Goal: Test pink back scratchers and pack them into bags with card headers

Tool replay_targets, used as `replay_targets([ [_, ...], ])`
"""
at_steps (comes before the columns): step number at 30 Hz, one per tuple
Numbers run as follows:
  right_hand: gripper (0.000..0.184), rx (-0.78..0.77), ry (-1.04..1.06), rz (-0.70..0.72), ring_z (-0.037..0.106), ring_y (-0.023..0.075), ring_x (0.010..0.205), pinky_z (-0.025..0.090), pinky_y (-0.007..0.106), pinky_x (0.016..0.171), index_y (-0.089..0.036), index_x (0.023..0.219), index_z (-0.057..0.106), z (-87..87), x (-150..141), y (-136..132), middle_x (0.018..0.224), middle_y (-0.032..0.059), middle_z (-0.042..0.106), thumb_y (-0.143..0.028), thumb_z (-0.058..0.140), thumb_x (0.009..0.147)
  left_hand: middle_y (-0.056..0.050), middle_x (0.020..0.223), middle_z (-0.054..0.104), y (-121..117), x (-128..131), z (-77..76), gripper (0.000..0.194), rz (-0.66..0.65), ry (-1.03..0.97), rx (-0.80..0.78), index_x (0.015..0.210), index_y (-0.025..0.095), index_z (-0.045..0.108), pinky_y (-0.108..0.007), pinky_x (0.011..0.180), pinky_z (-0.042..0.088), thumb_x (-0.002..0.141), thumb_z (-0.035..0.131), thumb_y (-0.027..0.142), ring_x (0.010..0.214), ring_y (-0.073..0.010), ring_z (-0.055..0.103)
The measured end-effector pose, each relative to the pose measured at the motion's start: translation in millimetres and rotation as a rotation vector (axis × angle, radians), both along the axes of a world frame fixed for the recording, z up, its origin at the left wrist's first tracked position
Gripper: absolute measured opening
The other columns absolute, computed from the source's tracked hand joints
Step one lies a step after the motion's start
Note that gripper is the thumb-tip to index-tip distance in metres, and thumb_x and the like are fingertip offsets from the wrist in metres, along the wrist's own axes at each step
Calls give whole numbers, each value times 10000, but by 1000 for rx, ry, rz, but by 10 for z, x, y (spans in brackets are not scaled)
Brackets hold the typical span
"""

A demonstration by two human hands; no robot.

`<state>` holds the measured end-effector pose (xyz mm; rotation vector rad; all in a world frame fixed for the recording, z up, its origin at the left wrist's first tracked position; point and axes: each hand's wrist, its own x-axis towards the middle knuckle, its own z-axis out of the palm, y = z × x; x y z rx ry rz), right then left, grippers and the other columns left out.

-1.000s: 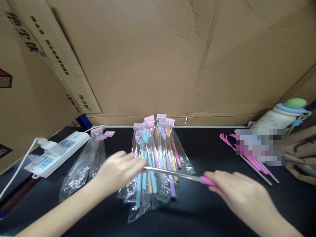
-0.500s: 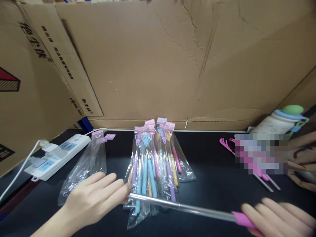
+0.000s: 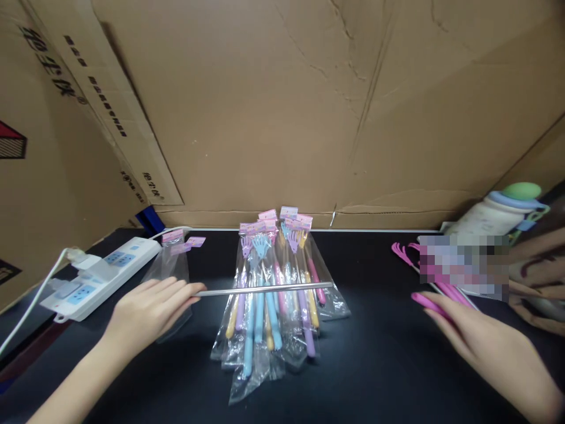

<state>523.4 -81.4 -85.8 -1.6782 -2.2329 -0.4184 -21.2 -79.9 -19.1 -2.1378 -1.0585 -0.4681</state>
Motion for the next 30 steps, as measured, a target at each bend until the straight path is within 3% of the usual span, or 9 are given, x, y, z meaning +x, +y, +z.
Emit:
replay_targets([
  [3, 345, -88, -28, 64, 662, 225, 868, 506, 316, 694, -243, 1145, 561, 207, -356, 435, 1027, 66, 678, -424, 367, 926, 20, 677, 647, 121, 163, 12, 183, -56, -1, -52, 877, 194, 626, -256, 598, 365, 920, 450, 216, 589, -115, 580],
  [6, 382, -126, -17, 157, 627, 240, 948, 497, 369, 781, -202, 1135, 574, 265, -512, 584, 1053, 88, 648, -442, 373, 915, 20, 655, 626, 196, 308, 12, 218, -114, 27, -70, 860, 189, 621, -264, 571, 337, 936, 422, 235, 564, -115, 555],
  [9, 376, -208, 142, 242, 568, 229, 1046, 450, 402, 889, -204, 1169, 551, 368, -711, 474, 1110, 94, 609, -416, 367, 920, 27, 637, 612, 255, 483, 28, 217, -167, 46, -77, 872, 190, 612, -267, 556, 322, 941, 413, 238, 567, -116, 554],
  [12, 364, -411, 414, 362, 597, 168, 941, 474, 332, 828, -229, 1225, 490, 534, -1011, 290, 1009, 54, 630, -371, 307, 945, 28, 642, 618, 308, 612, 57, 231, -205, 22, -102, 899, 195, 603, -261, 542, 325, 951, 387, 257, 575, -108, 567],
  [16, 327, -510, 620, 399, 614, 154, 788, 469, 275, 711, -207, 972, 572, 657, -1282, 190, 838, 25, 644, -374, 292, 949, 26, 681, 660, 348, 680, 72, 292, -191, -32, -168, 939, 199, 583, -253, 536, 355, 977, 318, 318, 555, -100, 592],
  [23, 230, -549, 407, 505, 558, 116, 527, 372, 213, 522, -216, 992, 539, 531, -1683, 129, 663, -22, 613, -285, 329, 924, 51, 630, 626, 239, 1162, 42, 301, -340, 7, -246, 1095, 192, 503, -236, 494, 373, 958, 346, 409, 531, -102, 593],
  [27, 251, -486, 344, 512, 560, 120, 508, 356, 211, 511, -213, 1010, 514, 523, -1816, 69, 633, -31, 597, -265, 279, 938, 56, 567, 570, 204, 1414, 95, 418, -345, -26, -181, 1132, 174, 486, -250, 441, 331, 927, 344, 509, 456, -107, 534],
  [30, 253, -513, 271, 562, 579, 121, 531, 350, 211, 511, -228, 1061, 512, 523, -1795, 60, 669, -33, 620, -296, 296, 950, 45, 607, 585, 225, 1506, 99, 371, -385, -37, -205, 1092, 181, 515, -245, 460, 346, 936, 355, 478, 494, -100, 540],
])
